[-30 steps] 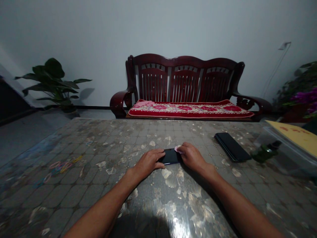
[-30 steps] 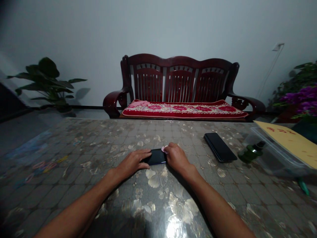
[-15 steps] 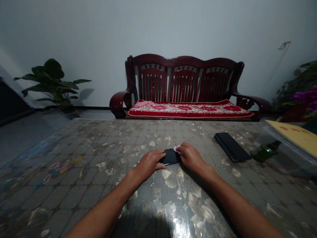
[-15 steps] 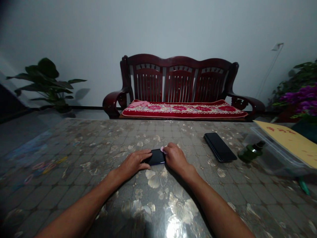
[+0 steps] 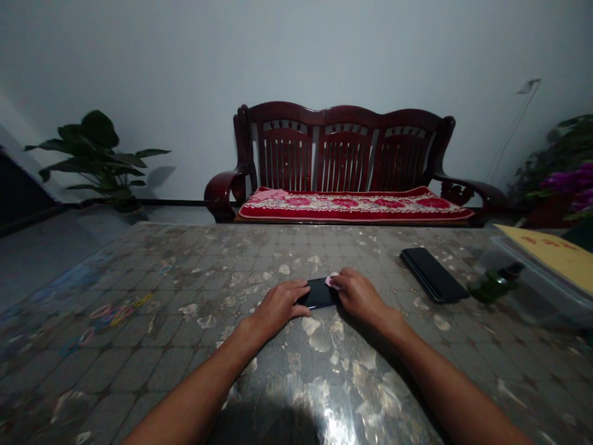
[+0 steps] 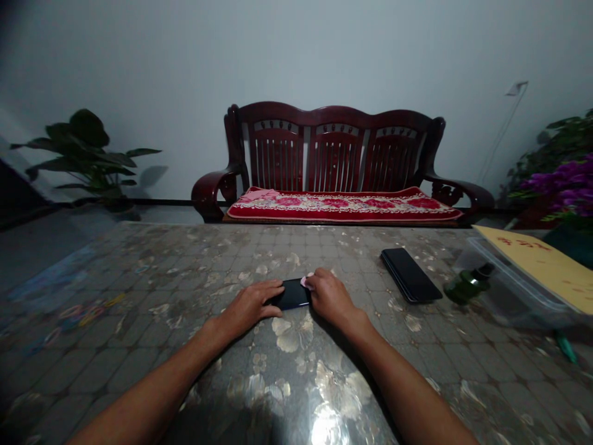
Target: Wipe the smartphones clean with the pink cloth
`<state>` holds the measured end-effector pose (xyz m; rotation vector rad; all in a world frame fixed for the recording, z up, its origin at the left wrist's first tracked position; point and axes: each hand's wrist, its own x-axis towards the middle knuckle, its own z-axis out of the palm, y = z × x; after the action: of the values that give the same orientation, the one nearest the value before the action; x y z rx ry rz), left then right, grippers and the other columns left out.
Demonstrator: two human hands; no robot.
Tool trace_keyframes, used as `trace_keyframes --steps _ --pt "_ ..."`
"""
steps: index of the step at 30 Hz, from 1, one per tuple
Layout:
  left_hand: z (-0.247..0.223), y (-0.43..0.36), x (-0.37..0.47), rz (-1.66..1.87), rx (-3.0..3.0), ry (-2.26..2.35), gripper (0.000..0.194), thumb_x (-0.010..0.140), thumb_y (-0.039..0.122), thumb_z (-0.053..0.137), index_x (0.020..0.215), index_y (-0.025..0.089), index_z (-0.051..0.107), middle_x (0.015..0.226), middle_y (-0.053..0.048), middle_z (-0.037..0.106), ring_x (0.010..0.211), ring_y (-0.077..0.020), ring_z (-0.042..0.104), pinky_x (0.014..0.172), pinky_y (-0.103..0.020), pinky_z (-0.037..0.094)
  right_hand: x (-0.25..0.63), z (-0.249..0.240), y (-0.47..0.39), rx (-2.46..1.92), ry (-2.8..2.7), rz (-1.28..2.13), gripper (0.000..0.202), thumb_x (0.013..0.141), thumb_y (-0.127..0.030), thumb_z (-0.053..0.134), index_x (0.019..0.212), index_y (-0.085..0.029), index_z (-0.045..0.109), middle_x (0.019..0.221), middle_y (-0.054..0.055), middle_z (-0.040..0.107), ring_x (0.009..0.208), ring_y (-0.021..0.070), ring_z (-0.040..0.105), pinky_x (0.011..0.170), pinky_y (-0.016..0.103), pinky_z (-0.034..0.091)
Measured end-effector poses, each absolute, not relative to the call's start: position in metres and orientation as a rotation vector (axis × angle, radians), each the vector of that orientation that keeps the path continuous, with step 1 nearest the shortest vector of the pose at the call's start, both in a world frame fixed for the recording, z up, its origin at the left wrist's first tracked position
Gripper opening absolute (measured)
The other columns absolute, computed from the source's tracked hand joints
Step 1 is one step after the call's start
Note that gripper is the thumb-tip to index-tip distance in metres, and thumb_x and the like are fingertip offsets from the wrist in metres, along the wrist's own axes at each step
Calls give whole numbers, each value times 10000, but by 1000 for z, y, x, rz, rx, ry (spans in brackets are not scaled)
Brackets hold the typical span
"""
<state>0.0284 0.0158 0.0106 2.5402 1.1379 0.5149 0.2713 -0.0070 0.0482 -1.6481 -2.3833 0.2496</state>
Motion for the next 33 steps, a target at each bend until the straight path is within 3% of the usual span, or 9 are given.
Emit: trace_keyframes --steps 4,12,20,29,33 --pt "11 16 28 497 2528 1146 541 784 344 852 1283 199 701 1388 -142 624 1307 -321 599 1129 -469 467 270 46 -8 -1470 -2466 307 327 894 -60 502 1049 -185 762 959 74 678 943 189 609 811 248 397" --pt "7 20 25 553 2510 1109 504 810 350 828 1276 204 704 1390 -138 633 1325 -312 588 1140 -472 450 296 46 2 -1620 -2373 269 358 855 -23 511 1023 -198 775 965 78 692 978 205 609 830 266 398" --pt "-6 26 23 578 2501 1097 511 783 322 853 1260 207 714 1378 -126 653 1332 -308 583 1162 -470 421 261 43 -16 -1293 -2478 280 304 883 -41 530 992 -203 764 966 71 690 955 202 593 833 271 401" --pt "-4 26 23 552 2500 1119 507 788 313 847 1266 213 710 1408 -118 634 1336 -305 580 1164 -455 421 282 60 -11 -1655 -2407 254 274 864 -81 536 967 -191 765 960 74 672 911 194 602 751 267 378" --pt "-5 25 23 555 2480 1133 543 778 303 856 1290 220 693 1399 -108 643 1347 -301 570 1171 -459 416 268 57 -18 -1532 -2461 300 276 853 -70 544 967 -196 760 950 69 672 919 193 598 760 268 379"
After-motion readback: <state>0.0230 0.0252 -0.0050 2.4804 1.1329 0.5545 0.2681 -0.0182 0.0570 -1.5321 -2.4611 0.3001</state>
